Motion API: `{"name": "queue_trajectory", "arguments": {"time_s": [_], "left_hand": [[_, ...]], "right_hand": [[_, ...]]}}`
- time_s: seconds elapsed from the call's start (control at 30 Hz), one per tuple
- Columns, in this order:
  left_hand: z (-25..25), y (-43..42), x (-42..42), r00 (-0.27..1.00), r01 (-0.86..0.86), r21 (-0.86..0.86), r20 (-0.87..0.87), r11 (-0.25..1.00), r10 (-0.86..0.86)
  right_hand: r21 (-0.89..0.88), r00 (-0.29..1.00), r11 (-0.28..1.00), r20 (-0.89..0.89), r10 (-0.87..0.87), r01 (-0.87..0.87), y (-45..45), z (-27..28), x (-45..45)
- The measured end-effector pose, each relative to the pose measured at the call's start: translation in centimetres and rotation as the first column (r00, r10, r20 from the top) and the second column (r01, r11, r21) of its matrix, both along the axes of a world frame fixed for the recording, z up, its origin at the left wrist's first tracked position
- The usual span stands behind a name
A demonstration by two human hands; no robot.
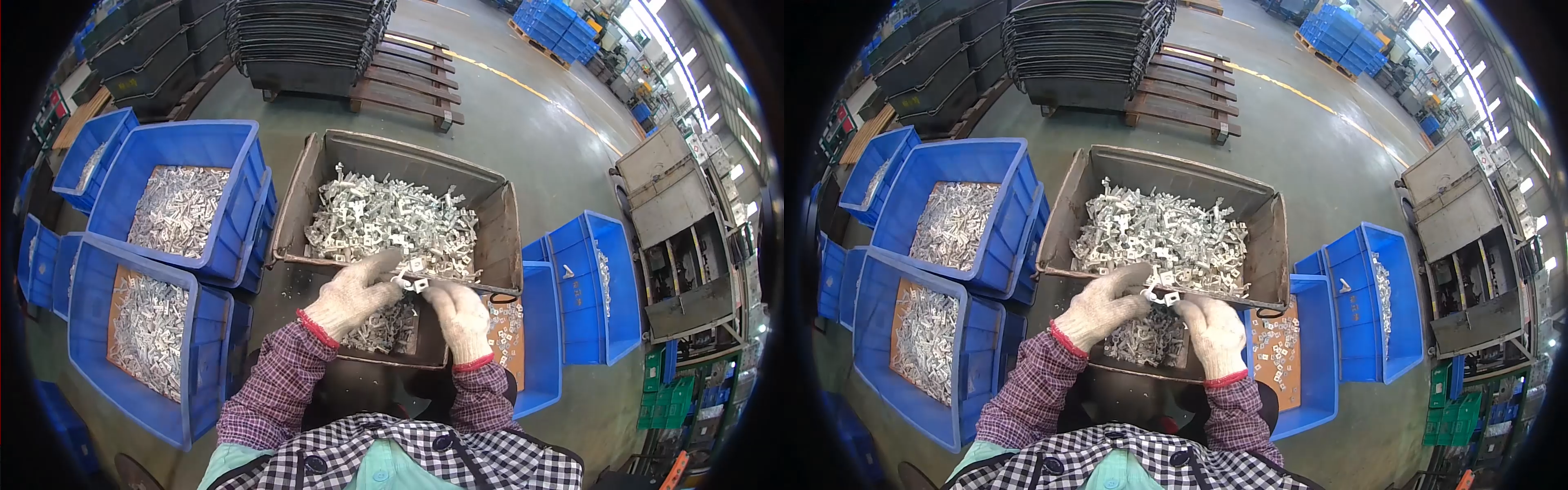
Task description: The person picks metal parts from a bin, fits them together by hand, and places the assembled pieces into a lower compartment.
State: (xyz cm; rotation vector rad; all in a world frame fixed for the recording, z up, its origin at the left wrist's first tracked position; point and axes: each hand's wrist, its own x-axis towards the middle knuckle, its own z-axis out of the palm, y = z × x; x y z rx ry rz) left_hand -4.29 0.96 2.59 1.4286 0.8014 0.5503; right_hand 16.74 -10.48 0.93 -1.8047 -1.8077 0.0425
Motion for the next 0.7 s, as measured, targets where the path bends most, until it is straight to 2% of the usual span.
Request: {"name": "queue_trajectory", "arguments": {"time_s": [0.03,0.07,0.1,0.13,0.17,0.23,0.3,0.33,0.37,0.4,0.47,0.5,0.53,0.57,0.6,0.67,0.7], "left_hand": [[-0.6,0.1,0.0,1.0,0.022,-0.021,0.02,1.0,-0.022],[-0.2,0.4,0.1,0.998,0.045,-0.042,0.041,0.998,-0.043],[0.2,0.5,0.2,0.996,0.068,-0.063,0.063,0.996,-0.064],[0.6,0.4,0.1,0.999,0.047,-0.062,0.02,0.997,-0.046],[1.2,0.3,-0.1,0.999,0.026,-0.061,-0.023,0.998,-0.028],[0.5,0.3,0.0,0.998,-0.002,-0.054,-0.059,0.999,-0.001],[0.5,0.1,0.4,0.997,0.03,-0.003,-0.074,1.0,-0.03],[0.5,-0.1,0.6,0.996,0.046,0.022,-0.082,0.999,-0.044],[0.9,-0.4,0.8,0.993,0.113,-0.033,-0.016,0.993,-0.114],[1.1,-0.3,1.0,0.973,0.212,-0.017,-0.095,0.977,-0.212],[0.8,-0.4,1.2,0.949,0.314,0.08,-0.043,0.946,-0.312],[0.7,-0.6,1.3,0.95,0.31,-0.008,0.044,0.951,-0.31],[0.5,-0.7,1.5,0.946,0.311,-0.097,0.13,0.945,-0.298],[0.2,-0.9,1.6,0.937,0.317,-0.185,0.214,0.93,-0.277],[-0.4,-0.9,1.9,0.939,0.323,-0.136,0.172,0.937,-0.299],[-2.0,-0.9,2.6,0.938,0.339,-0.036,0.087,0.94,-0.335],[-1.7,-1.0,2.7,0.936,0.349,0.046,-0.073,0.936,-0.346]], "right_hand": [[-0.004,0.998,0.998,-0.002,-0.07,0.07,-0.1,0.3,-0.3],[-0.044,0.961,0.991,-0.241,-0.134,0.127,0.5,0.2,-0.8],[-0.096,0.864,0.98,-0.463,-0.197,0.172,1.1,-0.1,-1.3],[-0.157,0.713,0.967,-0.653,-0.255,0.202,1.5,-0.5,-1.6],[-0.101,0.643,0.977,-0.74,-0.199,0.186,2.1,-1.3,-1.9],[-0.23,0.381,0.959,-0.882,-0.277,0.164,1.5,-1.7,-1.0],[-0.404,0.075,0.906,-0.907,-0.414,0.123,1.5,0.1,-1.1],[-0.273,0.395,0.949,-0.863,-0.315,0.16,1.6,-0.5,-0.8],[-0.135,0.673,0.979,-0.711,-0.204,0.154,2.2,-0.3,-1.2],[-0.221,0.6,0.965,-0.757,-0.259,0.138,2.2,0.3,-1.4],[-0.386,0.442,0.917,-0.808,-0.389,0.1,2.5,2.4,-2.5],[-0.368,0.181,0.93,-0.914,-0.363,0.004,2.2,2.4,-2.3],[-0.322,-0.098,0.943,-0.939,-0.329,-0.081,1.8,2.4,-2.0],[-0.316,0.003,0.948,-0.949,-0.316,-0.038,1.7,2.4,-1.9],[-0.306,0.104,0.952,-0.947,-0.304,0.005,1.7,2.3,-1.8],[-0.406,0.388,0.901,-0.814,-0.432,0.153,1.7,1.9,-0.4],[-0.105,0.901,0.974,-0.37,-0.225,0.2,1.0,1.8,1.5]]}}
